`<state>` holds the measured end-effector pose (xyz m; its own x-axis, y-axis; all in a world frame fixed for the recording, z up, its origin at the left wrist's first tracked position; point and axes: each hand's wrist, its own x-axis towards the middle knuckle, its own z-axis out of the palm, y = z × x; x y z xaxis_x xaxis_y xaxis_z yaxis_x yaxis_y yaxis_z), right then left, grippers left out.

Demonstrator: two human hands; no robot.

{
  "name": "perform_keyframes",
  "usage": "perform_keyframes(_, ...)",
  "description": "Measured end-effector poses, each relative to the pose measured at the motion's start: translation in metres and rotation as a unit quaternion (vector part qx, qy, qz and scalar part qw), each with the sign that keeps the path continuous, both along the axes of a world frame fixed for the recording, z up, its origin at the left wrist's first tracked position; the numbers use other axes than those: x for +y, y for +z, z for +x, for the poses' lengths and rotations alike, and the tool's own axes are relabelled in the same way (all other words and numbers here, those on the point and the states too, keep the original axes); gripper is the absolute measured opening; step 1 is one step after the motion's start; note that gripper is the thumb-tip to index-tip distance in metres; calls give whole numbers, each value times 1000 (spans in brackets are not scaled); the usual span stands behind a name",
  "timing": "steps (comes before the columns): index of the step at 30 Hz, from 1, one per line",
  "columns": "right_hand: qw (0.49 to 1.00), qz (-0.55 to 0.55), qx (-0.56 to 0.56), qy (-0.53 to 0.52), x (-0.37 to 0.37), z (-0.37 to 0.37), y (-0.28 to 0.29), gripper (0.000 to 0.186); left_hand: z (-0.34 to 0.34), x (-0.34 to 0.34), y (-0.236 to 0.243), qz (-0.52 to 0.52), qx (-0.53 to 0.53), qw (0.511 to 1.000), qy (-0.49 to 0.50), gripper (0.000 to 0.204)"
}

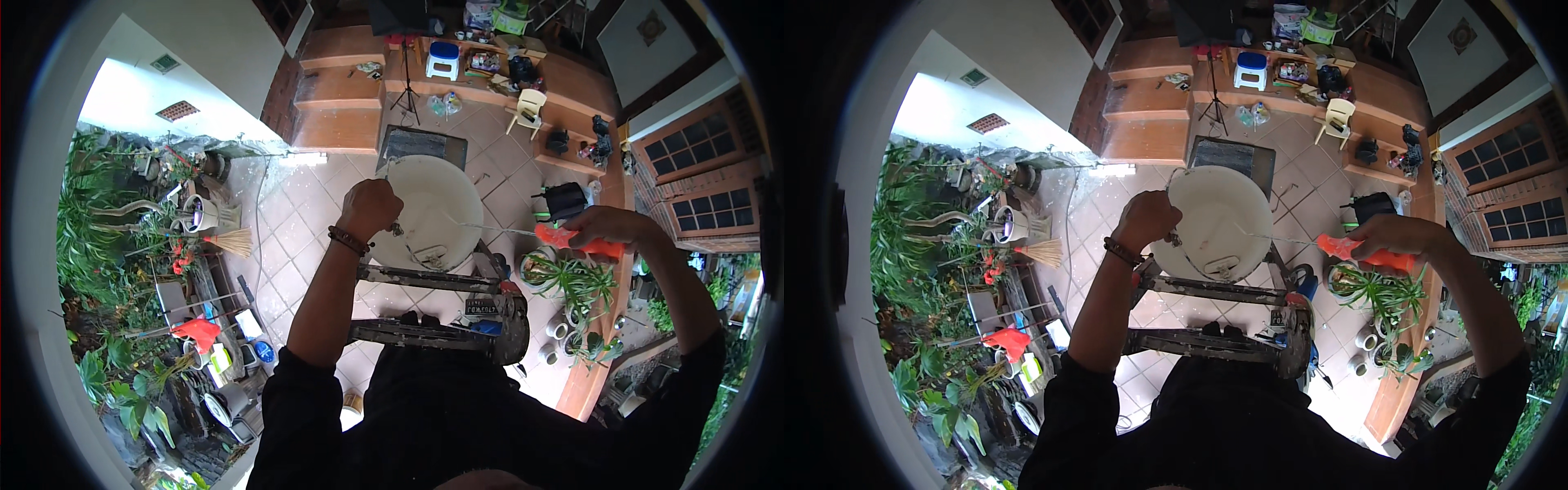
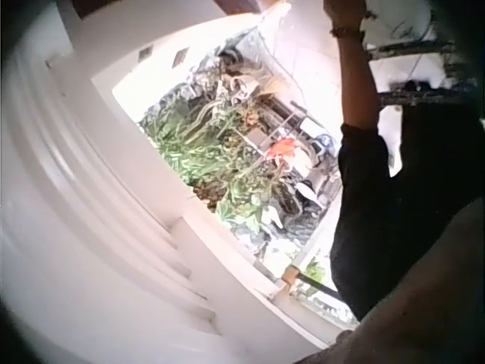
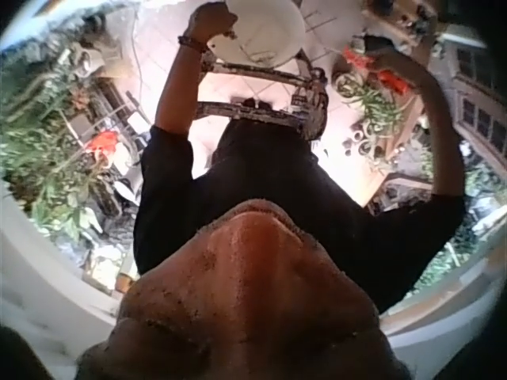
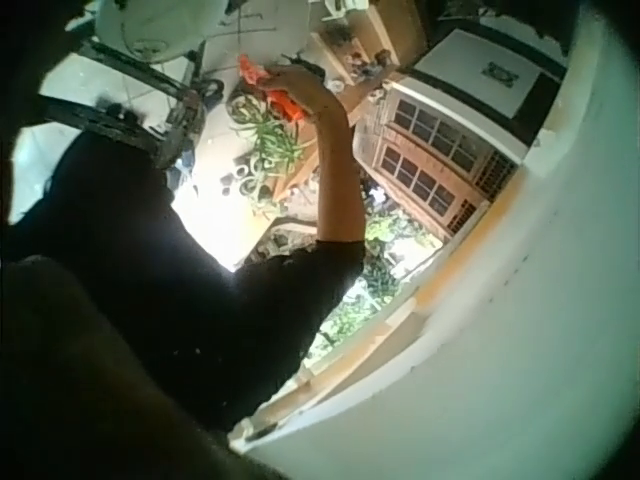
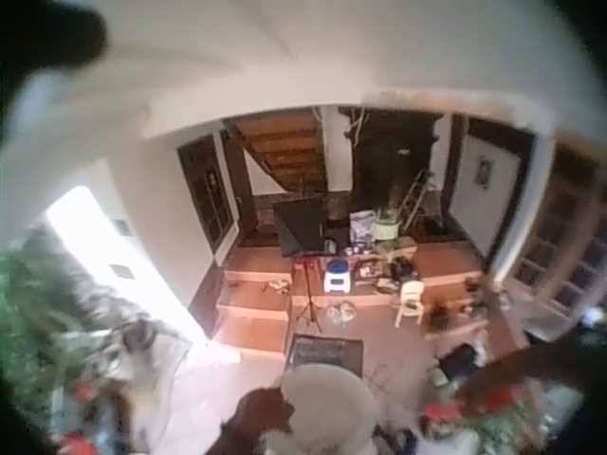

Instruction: The recorder is painting a ceiling using a paint roller while standing on a ladder.

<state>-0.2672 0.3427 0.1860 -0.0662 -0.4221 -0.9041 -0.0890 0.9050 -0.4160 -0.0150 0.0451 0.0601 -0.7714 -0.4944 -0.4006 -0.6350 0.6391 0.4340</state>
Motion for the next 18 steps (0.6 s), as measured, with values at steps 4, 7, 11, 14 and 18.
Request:
perform_keyframes(4, 999, 10, -1, 40, -13, 28, -4, 31, 4, -1, -10, -49, 16, 999, -7, 29)
perform_keyframes(7, 964, -119, 120, 205, 8, 35, -13, 49, 5, -1, -10, -64, 18, 998, -2, 26)
perform_keyframes(11, 958, -77, 164, 221, 23, 55, 19, 56, 7, -5, -19, -67, 32, 997, -10, 23)
perform_keyframes(14, 949, -97, 203, 220, 64, 63, 7, 66, 4, -5, -14, -34, 12, 999, -6, 23)
perform_keyframes(18, 928, -144, 266, 220, 103, 76, 3, 65, 8, -7, -22, -58, 25, 998, -5, 23)
